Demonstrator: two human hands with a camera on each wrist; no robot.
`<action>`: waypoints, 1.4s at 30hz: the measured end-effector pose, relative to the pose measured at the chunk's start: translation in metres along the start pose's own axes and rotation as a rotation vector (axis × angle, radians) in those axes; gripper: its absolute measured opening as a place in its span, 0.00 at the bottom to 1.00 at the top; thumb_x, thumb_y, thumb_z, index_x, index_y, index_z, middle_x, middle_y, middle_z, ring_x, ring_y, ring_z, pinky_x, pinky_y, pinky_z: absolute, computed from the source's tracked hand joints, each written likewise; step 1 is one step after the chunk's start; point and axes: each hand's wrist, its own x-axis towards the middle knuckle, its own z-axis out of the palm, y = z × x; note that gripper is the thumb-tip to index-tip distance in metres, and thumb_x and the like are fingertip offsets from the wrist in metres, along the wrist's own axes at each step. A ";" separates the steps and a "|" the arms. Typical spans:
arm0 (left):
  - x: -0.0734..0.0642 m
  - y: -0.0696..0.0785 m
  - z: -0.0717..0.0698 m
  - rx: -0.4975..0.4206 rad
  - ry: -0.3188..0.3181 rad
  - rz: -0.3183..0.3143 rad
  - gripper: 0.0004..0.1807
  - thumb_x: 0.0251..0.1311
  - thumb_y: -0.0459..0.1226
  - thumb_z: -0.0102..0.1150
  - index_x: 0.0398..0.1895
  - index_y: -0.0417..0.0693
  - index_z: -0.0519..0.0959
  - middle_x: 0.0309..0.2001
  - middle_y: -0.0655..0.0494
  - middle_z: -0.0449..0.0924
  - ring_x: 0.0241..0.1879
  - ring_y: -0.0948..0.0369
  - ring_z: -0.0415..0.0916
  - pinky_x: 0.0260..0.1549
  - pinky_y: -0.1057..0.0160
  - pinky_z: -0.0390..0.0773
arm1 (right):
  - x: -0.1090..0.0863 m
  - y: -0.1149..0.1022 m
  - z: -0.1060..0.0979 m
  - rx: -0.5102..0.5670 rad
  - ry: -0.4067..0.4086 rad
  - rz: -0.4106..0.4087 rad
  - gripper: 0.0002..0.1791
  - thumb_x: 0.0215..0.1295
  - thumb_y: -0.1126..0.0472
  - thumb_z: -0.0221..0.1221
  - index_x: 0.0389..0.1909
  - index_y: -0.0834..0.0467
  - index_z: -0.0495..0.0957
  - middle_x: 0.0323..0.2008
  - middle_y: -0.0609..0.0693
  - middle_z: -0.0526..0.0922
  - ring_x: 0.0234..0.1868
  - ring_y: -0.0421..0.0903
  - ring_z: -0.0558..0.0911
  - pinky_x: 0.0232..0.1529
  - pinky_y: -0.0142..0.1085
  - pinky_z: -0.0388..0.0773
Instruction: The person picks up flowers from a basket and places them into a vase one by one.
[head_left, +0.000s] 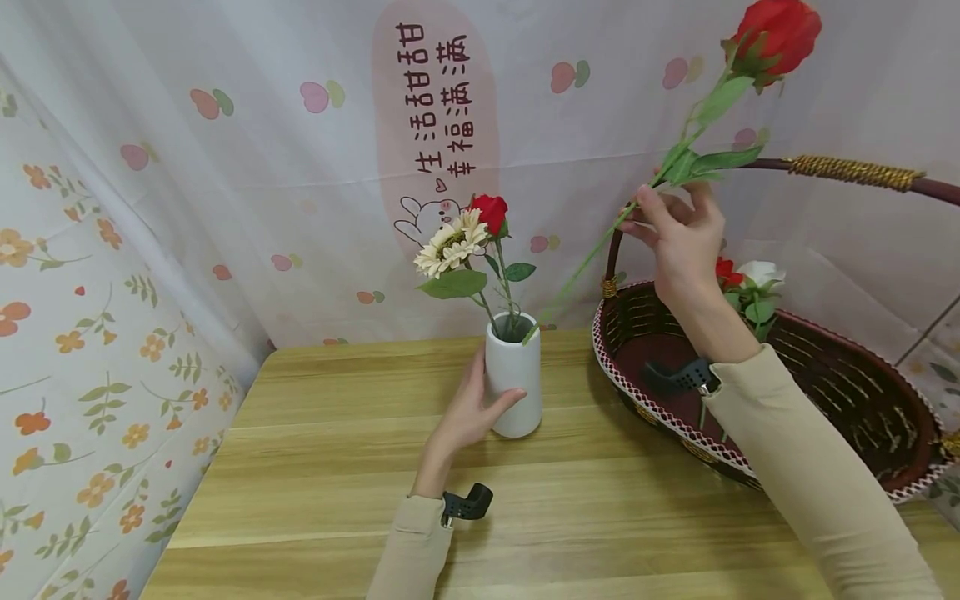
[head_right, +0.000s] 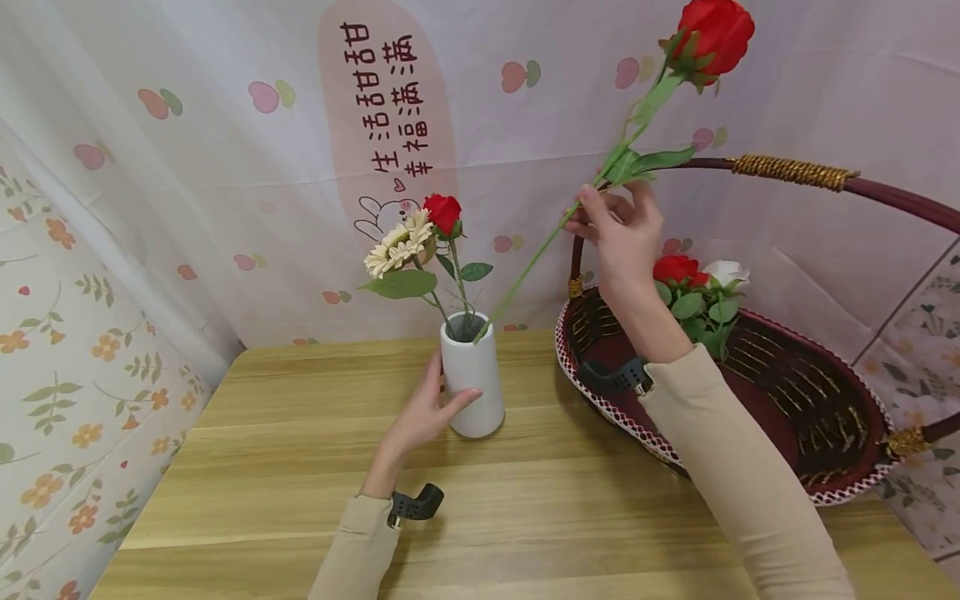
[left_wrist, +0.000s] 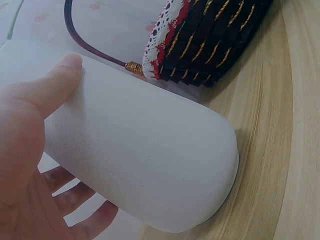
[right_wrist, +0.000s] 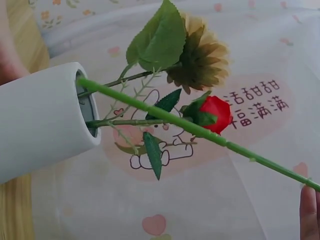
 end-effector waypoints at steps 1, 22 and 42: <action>0.000 0.000 0.000 0.001 -0.001 -0.002 0.52 0.66 0.50 0.65 0.82 0.49 0.42 0.78 0.43 0.50 0.74 0.48 0.54 0.70 0.42 0.57 | 0.001 0.000 0.001 0.010 0.001 -0.003 0.20 0.62 0.70 0.67 0.54 0.62 0.78 0.33 0.58 0.83 0.31 0.51 0.84 0.36 0.38 0.86; 0.000 0.002 0.000 0.002 0.000 -0.001 0.52 0.66 0.49 0.65 0.82 0.50 0.43 0.77 0.45 0.52 0.73 0.49 0.55 0.70 0.43 0.57 | -0.015 0.030 0.009 -0.090 -0.108 0.012 0.17 0.64 0.71 0.65 0.53 0.63 0.79 0.32 0.57 0.83 0.31 0.50 0.83 0.38 0.40 0.86; 0.001 -0.001 0.001 -0.011 0.002 0.006 0.52 0.66 0.48 0.65 0.82 0.48 0.42 0.77 0.44 0.51 0.73 0.48 0.55 0.70 0.42 0.57 | -0.036 0.058 0.009 -0.242 -0.214 0.060 0.17 0.67 0.70 0.63 0.56 0.63 0.79 0.34 0.51 0.85 0.35 0.45 0.85 0.40 0.39 0.85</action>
